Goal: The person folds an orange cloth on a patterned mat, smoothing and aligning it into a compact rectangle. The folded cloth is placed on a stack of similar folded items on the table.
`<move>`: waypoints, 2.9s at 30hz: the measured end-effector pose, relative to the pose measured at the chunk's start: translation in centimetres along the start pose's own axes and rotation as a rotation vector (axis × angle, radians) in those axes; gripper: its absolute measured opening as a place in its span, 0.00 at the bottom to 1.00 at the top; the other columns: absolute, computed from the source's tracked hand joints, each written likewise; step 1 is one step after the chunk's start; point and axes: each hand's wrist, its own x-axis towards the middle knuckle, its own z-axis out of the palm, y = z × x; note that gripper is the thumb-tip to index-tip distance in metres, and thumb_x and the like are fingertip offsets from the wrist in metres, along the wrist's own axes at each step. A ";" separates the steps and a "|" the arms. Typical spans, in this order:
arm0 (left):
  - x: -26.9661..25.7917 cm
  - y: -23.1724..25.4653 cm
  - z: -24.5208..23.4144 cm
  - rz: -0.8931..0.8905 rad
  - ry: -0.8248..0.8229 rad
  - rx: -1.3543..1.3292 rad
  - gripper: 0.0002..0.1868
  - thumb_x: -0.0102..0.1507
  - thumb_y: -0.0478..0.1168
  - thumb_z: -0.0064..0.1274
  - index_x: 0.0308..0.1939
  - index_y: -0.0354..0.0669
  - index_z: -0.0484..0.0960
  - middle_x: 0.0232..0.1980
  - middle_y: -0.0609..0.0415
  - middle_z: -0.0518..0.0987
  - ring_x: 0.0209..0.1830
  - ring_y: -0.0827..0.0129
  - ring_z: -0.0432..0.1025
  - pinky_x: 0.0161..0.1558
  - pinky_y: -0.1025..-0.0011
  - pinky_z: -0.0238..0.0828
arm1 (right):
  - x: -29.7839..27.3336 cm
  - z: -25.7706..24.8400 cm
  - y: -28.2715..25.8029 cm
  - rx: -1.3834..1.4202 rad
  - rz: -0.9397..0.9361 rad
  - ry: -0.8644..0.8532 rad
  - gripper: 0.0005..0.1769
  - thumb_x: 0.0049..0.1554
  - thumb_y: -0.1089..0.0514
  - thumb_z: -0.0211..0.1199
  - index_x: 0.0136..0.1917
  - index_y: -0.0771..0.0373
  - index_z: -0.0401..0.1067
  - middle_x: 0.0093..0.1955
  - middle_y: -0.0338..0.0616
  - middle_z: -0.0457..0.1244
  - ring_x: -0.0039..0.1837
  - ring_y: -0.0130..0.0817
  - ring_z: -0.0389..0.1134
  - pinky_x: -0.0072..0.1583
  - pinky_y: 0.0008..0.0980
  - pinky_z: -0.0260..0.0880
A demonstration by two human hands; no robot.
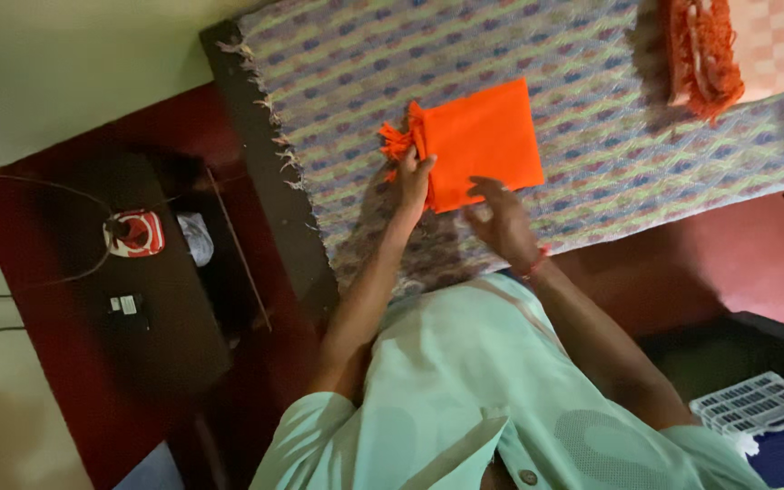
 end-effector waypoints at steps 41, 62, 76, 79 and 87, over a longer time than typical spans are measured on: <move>-6.4 6.1 6.1 0.451 0.256 1.440 0.38 0.72 0.57 0.46 0.80 0.39 0.57 0.84 0.40 0.51 0.85 0.43 0.44 0.81 0.45 0.40 | 9.3 -0.9 17.0 0.811 0.666 -0.543 0.20 0.62 0.46 0.68 0.44 0.66 0.70 0.32 0.32 0.55 0.34 0.24 0.50 0.36 0.33 0.50; -7.6 10.0 7.9 0.419 -0.164 1.587 0.34 0.74 0.58 0.38 0.81 0.50 0.55 0.83 0.40 0.51 0.84 0.45 0.44 0.78 0.40 0.39 | 1.2 -5.8 17.4 1.240 0.984 -0.121 0.22 0.64 0.51 0.58 0.64 0.69 0.70 0.59 0.44 0.68 0.57 0.35 0.71 0.56 0.37 0.74; -6.4 9.1 6.1 0.421 -0.236 1.444 0.34 0.76 0.58 0.35 0.78 0.39 0.59 0.82 0.38 0.54 0.84 0.45 0.46 0.80 0.44 0.39 | -8.0 -14.9 9.8 0.937 0.984 0.319 0.25 0.63 0.53 0.62 0.67 0.73 0.71 0.57 0.46 0.69 0.54 0.34 0.72 0.55 0.34 0.74; -6.1 9.0 6.3 0.418 -0.254 1.459 0.34 0.75 0.58 0.36 0.77 0.39 0.61 0.81 0.37 0.55 0.83 0.44 0.46 0.78 0.42 0.38 | -8.5 -20.4 8.6 0.511 0.520 0.381 0.28 0.57 0.55 0.65 0.67 0.69 0.67 0.59 0.49 0.67 0.59 0.42 0.71 0.59 0.44 0.73; -6.3 9.3 7.1 0.456 -0.225 1.515 0.33 0.75 0.58 0.36 0.74 0.38 0.65 0.81 0.37 0.56 0.82 0.44 0.48 0.78 0.42 0.39 | -1.8 -33.2 16.4 1.094 0.259 0.726 0.10 0.65 0.72 0.56 0.42 0.65 0.64 0.37 0.36 0.55 0.37 0.25 0.54 0.43 0.26 0.58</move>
